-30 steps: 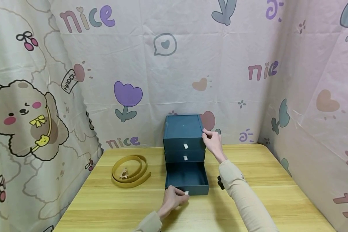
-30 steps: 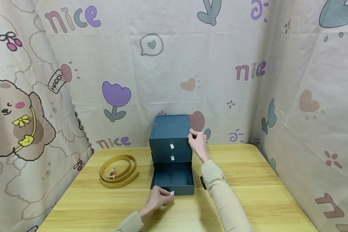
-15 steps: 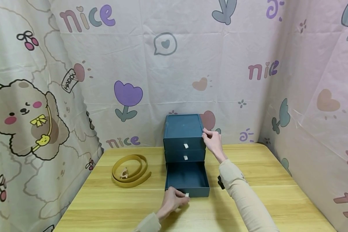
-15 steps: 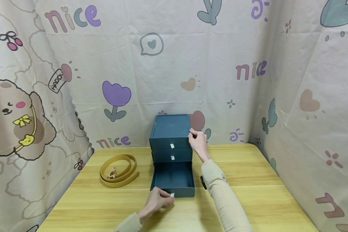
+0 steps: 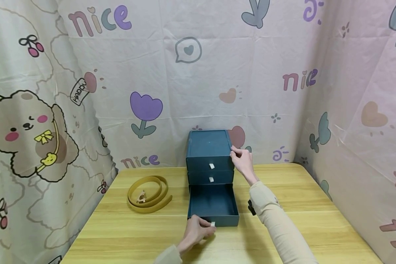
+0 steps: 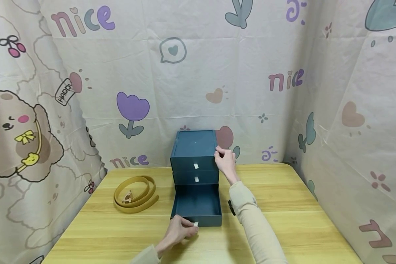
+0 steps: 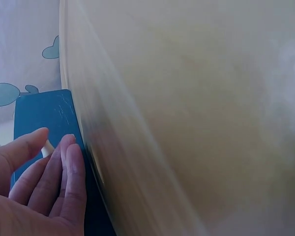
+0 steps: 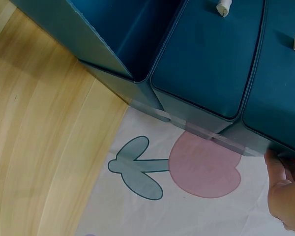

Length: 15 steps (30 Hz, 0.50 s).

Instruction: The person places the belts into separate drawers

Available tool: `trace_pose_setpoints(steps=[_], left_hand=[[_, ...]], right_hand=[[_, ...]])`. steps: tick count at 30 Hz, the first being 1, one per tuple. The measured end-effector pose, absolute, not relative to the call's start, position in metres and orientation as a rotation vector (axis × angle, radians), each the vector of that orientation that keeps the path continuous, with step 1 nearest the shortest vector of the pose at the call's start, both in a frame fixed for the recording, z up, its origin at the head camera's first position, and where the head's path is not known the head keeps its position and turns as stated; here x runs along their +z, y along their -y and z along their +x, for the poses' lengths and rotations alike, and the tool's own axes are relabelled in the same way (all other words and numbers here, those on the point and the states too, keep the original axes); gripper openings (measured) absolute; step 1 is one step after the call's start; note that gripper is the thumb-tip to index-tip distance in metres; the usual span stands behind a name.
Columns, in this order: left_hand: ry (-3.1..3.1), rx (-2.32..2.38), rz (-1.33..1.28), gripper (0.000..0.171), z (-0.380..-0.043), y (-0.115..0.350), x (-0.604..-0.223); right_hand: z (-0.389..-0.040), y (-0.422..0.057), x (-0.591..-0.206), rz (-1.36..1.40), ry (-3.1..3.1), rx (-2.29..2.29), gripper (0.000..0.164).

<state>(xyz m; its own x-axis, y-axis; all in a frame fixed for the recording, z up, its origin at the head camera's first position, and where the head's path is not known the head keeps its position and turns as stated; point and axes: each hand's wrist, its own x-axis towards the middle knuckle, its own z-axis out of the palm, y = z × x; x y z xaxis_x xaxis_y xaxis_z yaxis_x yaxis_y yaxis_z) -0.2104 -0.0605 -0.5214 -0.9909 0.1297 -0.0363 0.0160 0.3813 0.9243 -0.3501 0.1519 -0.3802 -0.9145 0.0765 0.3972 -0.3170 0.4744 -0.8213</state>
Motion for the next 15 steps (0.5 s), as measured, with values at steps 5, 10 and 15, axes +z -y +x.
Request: trace_pose_setpoints(steps=[5, 10, 15], left_hand=[[-2.522, 1.684, 0.142, 0.013, -0.2073, 0.0603, -0.5217], [-2.519, 1.691, 0.152, 0.013, -0.2042, 0.0603, -0.5213], [-2.515, 1.695, 0.173, 0.012, -0.2014, 0.0604, -0.5214]], right_hand=[[-0.3505, -0.1519, -0.3804, 0.202, 2.346, 1.428, 0.037], [-0.3511, -0.1518, -0.3804, 0.207, 2.335, 1.442, 0.037], [-0.3511, -0.1520, -0.3805, 0.211, 2.337, 1.444, 0.037]])
